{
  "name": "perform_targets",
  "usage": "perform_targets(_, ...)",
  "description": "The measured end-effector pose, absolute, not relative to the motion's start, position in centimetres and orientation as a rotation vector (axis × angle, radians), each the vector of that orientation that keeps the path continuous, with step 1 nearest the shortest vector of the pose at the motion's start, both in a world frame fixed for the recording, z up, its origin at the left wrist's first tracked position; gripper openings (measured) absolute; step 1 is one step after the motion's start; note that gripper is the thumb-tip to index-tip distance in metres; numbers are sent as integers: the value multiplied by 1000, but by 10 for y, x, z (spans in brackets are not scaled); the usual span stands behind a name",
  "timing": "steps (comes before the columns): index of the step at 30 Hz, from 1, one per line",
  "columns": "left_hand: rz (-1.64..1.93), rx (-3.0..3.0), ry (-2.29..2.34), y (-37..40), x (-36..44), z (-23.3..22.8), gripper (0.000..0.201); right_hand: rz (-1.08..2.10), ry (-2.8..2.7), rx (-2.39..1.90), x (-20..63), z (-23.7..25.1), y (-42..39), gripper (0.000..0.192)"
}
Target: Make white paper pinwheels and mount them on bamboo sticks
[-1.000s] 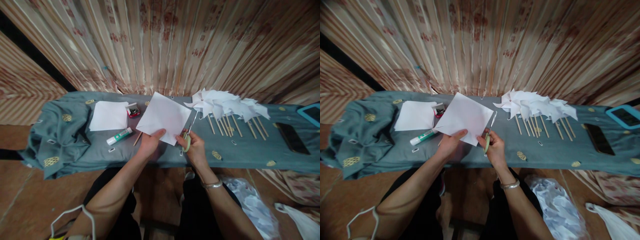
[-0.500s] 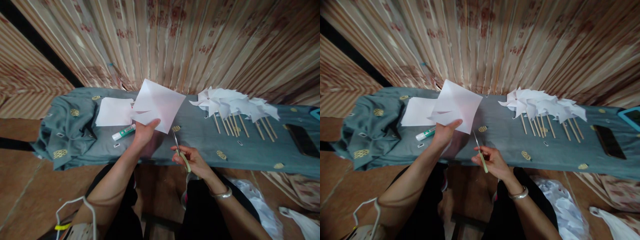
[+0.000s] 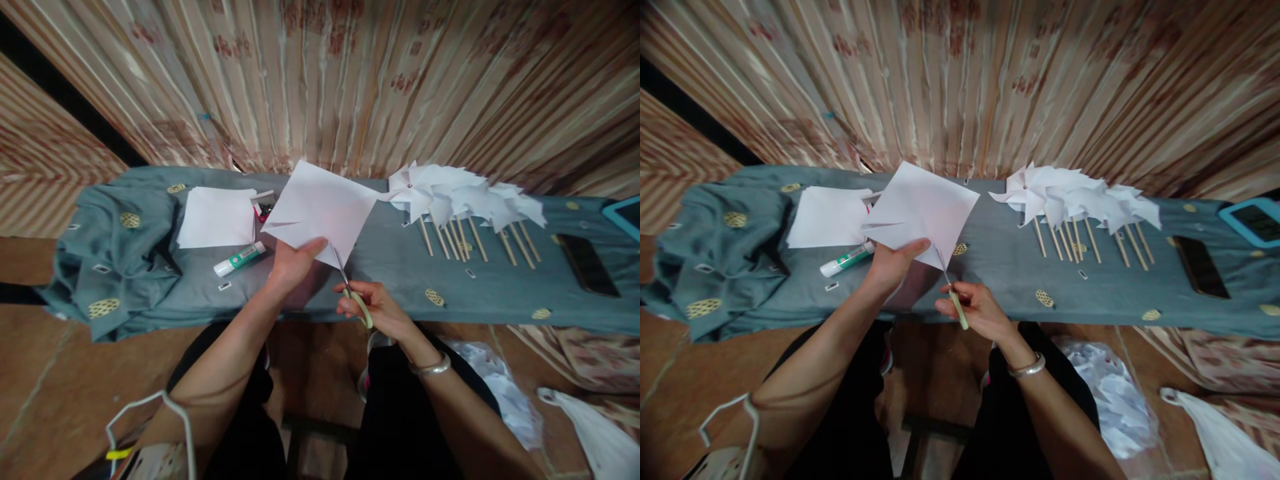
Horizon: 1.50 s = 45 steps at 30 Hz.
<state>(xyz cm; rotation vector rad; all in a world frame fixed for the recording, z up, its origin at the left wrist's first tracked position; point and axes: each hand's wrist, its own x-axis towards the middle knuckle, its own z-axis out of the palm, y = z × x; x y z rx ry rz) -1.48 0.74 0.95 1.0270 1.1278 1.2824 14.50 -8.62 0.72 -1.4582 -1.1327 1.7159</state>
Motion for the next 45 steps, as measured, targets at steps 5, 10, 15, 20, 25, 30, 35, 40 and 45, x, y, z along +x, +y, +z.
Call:
perform_targets(5, 1292, 1035, 1111, 9, -17, 12, 47, 1715, -1159, -1395, 148, 7, -87, 59)
perform_targets(10, 1288, 1082, 1098, 9, -18, 12, 42, 1708, -1216, -1399, 151, 6, -87, 58)
perform_targets(15, 1268, 1092, 1103, 8, -16, 11, 40, 1716, -1207, -1406, 150, 6, -86, 60)
perform_targets(20, 1282, 1103, 1116, 8, -16, 10, 47, 1709, -1233, -1407, 149, 6, -87, 61)
perform_targets(25, 1233, 1096, 1105, 7, -16, 12, 34, 1701, -1230, -1407, 149, 7, -87, 63)
perform_targets(30, 1218, 1079, 1103, 4, -15, 17, 31, 1719, -1185, -1411, 149, 8, -87, 63)
perform_targets(35, 1197, 1082, 1115, 3, -15, 17, 26, 1729, -1173, -1403, 150, 8, -87, 61)
perform_targets(40, 1227, 1086, 1102, 6, -16, 11, 30, 1712, -1142, -1385, 150, 6, -87, 57)
perform_targets(45, 1219, 1084, 1112, 6, -16, 7, 26, 1701, -1125, -1376, 148, 7, -88, 54)
